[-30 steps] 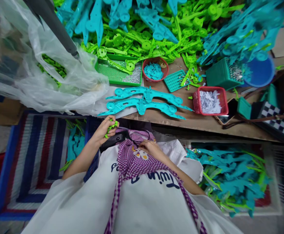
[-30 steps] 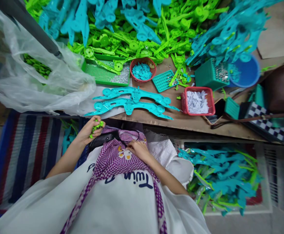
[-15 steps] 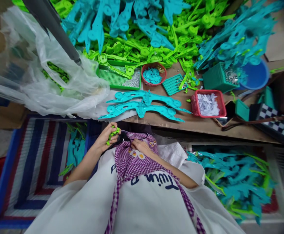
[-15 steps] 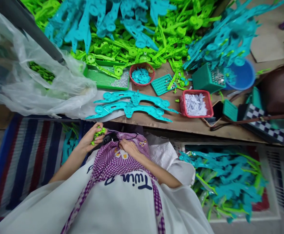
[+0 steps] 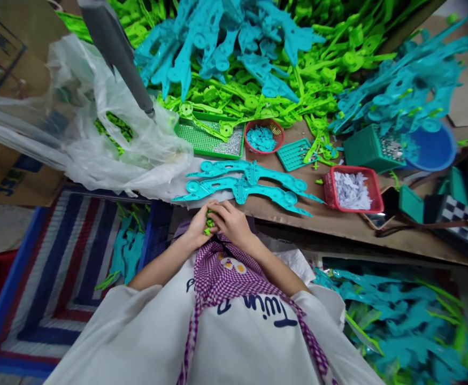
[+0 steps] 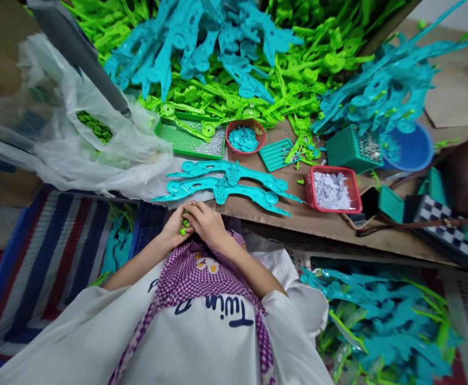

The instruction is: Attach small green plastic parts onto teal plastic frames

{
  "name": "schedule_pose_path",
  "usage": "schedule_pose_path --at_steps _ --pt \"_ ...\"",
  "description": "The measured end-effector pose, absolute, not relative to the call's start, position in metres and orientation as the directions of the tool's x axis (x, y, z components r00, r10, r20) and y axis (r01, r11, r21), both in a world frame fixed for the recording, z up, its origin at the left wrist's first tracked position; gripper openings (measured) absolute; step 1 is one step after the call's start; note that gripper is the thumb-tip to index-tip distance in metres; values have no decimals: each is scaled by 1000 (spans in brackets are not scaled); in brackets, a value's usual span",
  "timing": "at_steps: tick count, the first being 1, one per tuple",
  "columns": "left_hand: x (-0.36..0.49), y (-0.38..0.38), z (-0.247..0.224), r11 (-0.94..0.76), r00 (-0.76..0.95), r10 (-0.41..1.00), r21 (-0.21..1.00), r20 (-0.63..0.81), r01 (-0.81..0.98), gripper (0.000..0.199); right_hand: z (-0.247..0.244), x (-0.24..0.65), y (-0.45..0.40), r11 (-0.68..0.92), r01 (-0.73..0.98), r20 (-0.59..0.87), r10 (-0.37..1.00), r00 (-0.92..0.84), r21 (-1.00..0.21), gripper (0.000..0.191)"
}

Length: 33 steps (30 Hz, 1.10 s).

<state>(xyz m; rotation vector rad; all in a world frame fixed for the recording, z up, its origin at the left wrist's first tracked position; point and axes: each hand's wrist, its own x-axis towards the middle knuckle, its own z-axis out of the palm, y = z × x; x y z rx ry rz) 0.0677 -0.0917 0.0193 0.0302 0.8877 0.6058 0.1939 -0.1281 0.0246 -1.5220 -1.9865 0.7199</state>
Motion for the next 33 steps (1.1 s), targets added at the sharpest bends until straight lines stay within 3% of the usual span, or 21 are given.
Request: schedule_pose_path --at_steps 5,10,14,18,24,33 --pt "64 -82 21 758 394 604 346 -693 -553 21 21 187 -114 227 694 75 967 -243 -683 28" --pt "62 -71 22 753 451 601 278 -659 -597 24 29 187 -104 120 599 18 985 -173 -792 19" --pt "63 -66 21 790 524 559 221 -642 -572 20 33 189 -100 -20 289 -43 997 -71 -957 26" --pt "58 -60 23 809 551 551 239 -627 -537 16 45 200 -63 -40 -7 -40 999 -24 -999 35" --pt "30 -35 33 714 437 684 413 -584 -565 17 21 209 20 -79 63 -91 976 -198 -995 50" --pt "23 12 24 588 287 802 610 -524 -531 24 -22 212 23 33 449 3 998 -65 -893 33"
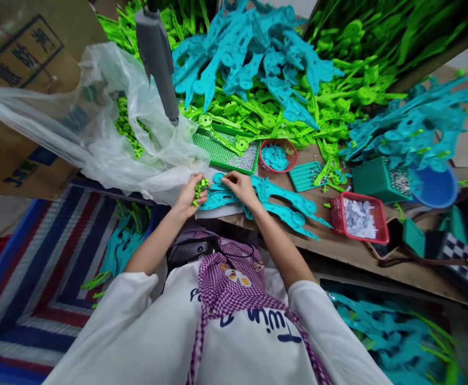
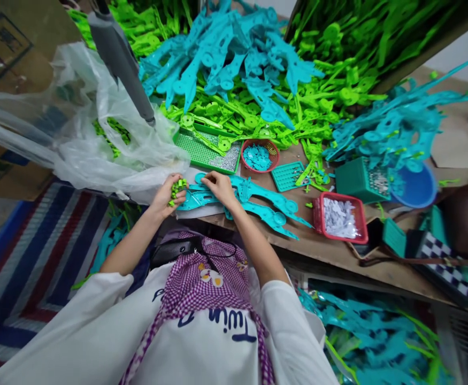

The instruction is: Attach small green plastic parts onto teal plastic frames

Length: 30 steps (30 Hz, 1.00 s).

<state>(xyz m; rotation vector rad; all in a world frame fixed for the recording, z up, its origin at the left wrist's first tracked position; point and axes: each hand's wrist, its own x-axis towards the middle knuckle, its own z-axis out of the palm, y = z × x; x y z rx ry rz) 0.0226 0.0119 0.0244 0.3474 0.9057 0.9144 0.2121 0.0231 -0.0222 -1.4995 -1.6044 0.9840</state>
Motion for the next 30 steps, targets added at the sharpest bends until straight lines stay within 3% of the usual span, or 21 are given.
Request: schedule_pose_path --at_steps 7,15,25,30 --pt "30 13 3 522 208 848 699 -488 -488 26 -24 205 21 19 487 -2 999 -43 -873 34" --pt "32 15 -3 544 180 832 705 -526 -455 22 -25 200 17 36 622 39 999 -9 -782 32" --pt "30 21 2 628 219 771 656 -598 -419 19 -28 198 13 129 779 70 992 -109 -614 33" --pt "30 19 -1 618 209 777 655 -594 -434 19 -28 199 9 276 801 136 961 -242 -531 36"
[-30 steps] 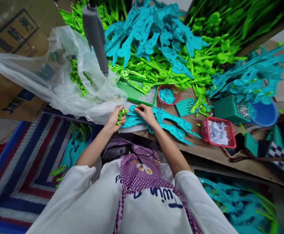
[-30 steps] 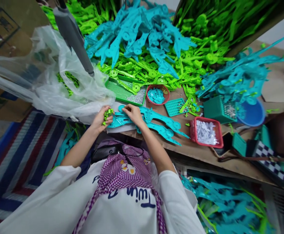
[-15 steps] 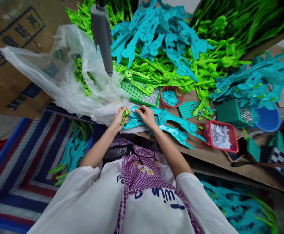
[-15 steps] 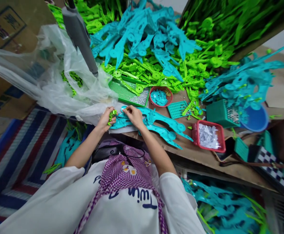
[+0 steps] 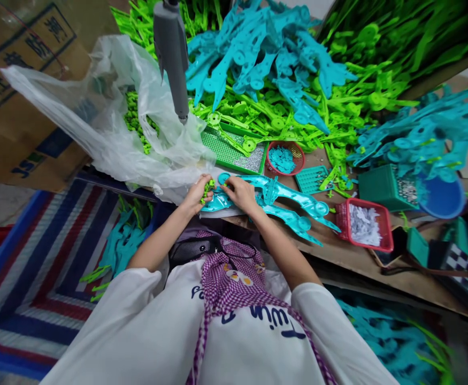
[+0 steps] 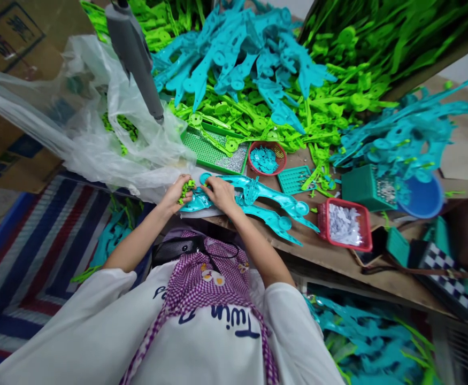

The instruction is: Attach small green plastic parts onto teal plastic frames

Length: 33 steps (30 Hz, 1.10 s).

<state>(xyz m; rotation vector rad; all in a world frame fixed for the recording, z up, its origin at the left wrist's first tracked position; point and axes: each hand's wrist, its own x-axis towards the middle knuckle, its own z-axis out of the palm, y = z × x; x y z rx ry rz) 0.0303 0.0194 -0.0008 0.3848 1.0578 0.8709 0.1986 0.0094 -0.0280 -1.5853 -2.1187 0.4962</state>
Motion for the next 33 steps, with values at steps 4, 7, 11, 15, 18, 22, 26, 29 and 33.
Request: schedule_pose_path --at_steps 4,7,11,15,18,22,26,29,33 --pt "30 19 -4 608 212 785 660 -582 -441 19 -26 199 9 258 838 93 965 -244 -481 30" --pt "29 19 -5 605 210 788 666 -578 -436 18 -24 203 9 245 824 36 964 -264 -510 26" --pt "28 18 -7 603 223 792 670 -568 -432 18 -22 212 12 290 749 32 940 -339 -596 23" --pt "28 18 -8 599 222 796 677 -564 -428 16 -22 217 13 359 717 58 911 -408 -597 25" --pt "27 18 -7 600 230 795 673 -562 -431 17 -20 216 13 375 709 84 908 -410 -597 28" --pt "27 18 -7 606 242 791 669 -562 -430 18 -20 213 10 371 707 113 916 -384 -602 31" --pt "27 18 -7 610 247 789 666 -563 -429 18 -24 208 7 353 762 95 927 -362 -543 32" --pt "27 18 -6 612 242 786 662 -569 -433 20 -27 205 5 328 785 71 936 -344 -525 31" --pt "25 18 -2 626 253 772 627 -584 -463 22 -24 207 -2 300 776 62 945 -321 -555 34"
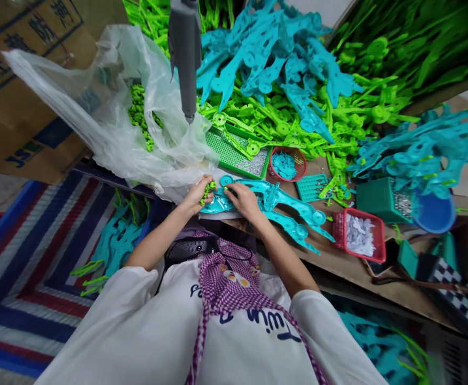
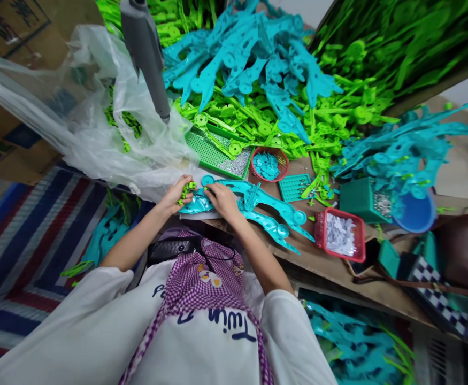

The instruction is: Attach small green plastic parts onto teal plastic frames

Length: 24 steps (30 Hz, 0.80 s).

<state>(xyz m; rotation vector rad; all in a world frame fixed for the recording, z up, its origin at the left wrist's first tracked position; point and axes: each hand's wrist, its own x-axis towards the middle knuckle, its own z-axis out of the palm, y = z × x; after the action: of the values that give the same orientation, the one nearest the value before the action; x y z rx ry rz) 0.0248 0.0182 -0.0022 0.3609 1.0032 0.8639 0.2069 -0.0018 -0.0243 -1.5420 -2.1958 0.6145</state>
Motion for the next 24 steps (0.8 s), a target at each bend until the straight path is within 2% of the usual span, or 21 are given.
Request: schedule_pose_path --at_steps 3,6,11,14,17,20,24 --pt "22 19 3 624 286 773 598 -566 -503 21 -8 207 -9 282 766 127 958 -257 -578 43" --pt "20 21 10 610 326 788 589 -523 -530 17 18 195 -8 262 738 191 965 -182 -621 40" --pt "22 19 24 584 306 805 587 -509 -560 20 46 158 14 190 663 109 981 -163 -724 27" --pt "24 12 25 535 274 840 632 -468 -561 23 44 151 18 167 618 76 982 -171 -768 23" --pt "29 6 21 510 254 856 656 -450 -557 23 35 152 10 131 655 80 991 -108 -744 23" --pt "37 3 21 493 213 859 639 -466 -590 17 27 150 1 119 681 141 990 -24 -722 27" --pt "44 6 32 478 187 855 599 -483 -642 20 27 146 -3 159 587 259 962 91 -794 34"
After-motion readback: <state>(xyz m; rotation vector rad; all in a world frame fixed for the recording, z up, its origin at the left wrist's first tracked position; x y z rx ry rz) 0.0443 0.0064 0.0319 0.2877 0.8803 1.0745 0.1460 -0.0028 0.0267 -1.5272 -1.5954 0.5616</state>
